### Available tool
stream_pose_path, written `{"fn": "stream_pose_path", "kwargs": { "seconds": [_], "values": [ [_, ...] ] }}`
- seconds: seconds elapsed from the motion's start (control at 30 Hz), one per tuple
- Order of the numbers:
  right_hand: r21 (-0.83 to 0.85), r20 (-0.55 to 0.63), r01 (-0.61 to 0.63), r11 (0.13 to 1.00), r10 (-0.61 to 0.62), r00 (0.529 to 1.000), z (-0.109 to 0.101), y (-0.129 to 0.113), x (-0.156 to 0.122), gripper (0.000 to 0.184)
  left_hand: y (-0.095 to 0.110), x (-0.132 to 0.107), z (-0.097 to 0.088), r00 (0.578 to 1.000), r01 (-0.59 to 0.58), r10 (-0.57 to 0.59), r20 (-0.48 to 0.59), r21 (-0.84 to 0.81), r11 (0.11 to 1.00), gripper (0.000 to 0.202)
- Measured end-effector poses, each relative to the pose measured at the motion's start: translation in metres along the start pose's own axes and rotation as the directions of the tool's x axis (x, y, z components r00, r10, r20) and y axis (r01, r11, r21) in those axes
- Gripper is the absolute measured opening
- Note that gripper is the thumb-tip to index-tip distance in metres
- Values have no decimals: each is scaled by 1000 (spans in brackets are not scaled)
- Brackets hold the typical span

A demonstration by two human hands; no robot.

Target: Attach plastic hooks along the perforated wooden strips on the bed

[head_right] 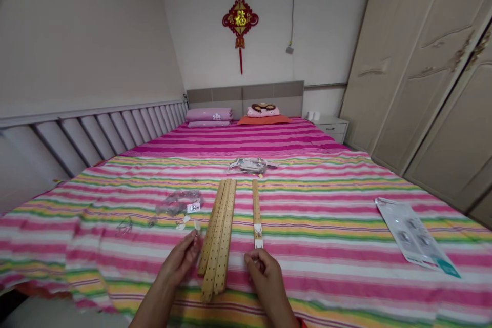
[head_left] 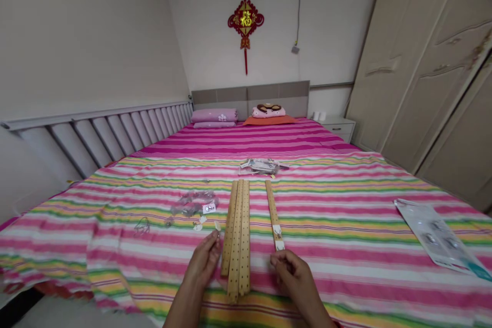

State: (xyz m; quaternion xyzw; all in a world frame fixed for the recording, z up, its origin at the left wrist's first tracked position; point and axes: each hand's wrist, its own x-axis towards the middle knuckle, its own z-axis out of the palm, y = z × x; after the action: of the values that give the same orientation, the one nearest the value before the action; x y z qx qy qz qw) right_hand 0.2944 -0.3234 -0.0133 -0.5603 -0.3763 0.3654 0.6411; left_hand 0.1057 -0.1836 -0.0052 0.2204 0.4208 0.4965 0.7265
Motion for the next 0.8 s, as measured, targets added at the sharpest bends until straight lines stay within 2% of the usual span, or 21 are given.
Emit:
{"fn": "stream_pose_path", "kwargs": {
  "seconds": [0.03,0.1,0.13,0.2,0.27,0.33,0.4,0.5,0.6,0.73,0.8],
  "values": [
    [2,11,-4,1000,4,1000,4,-4,-1,38,0,-8,4,995,91,-86,58,-96,991,13],
    [4,29,-1,1000,0,1000,12,-13,-2,39,-2,-23,13,968,225,-198,154,-187,956,15],
    [3,37,9,1000,-9,999,16,-18,-3,38,-4,-30,17,957,260,-225,184,-193,946,15],
    [-8,44,47,999,-47,998,21,-26,-4,35,-9,-42,26,951,255,-220,219,-147,956,11],
    [-28,33,103,994,-102,994,23,-32,-4,31,-16,-52,34,963,162,-151,225,-34,986,14],
    [-50,11,151,987,-151,989,21,-35,-3,28,-22,-58,43,974,8,-38,221,136,991,22],
    [-65,-13,183,981,-184,983,17,-35,0,25,-28,-62,52,968,-145,68,240,320,936,28],
    [-91,-71,197,976,-203,977,9,-35,5,24,-37,-66,64,930,-325,177,321,502,802,31],
    [-160,-118,236,958,-256,959,0,-38,6,22,-43,-69,72,864,-494,276,422,597,632,24],
    [-253,-112,293,922,-329,938,-8,-41,5,20,-46,-77,80,703,-711,381,601,613,344,12],
    [-248,-132,267,931,-305,943,-10,-41,5,21,-46,-81,83,642,-765,391,660,587,265,14]
  ]
}}
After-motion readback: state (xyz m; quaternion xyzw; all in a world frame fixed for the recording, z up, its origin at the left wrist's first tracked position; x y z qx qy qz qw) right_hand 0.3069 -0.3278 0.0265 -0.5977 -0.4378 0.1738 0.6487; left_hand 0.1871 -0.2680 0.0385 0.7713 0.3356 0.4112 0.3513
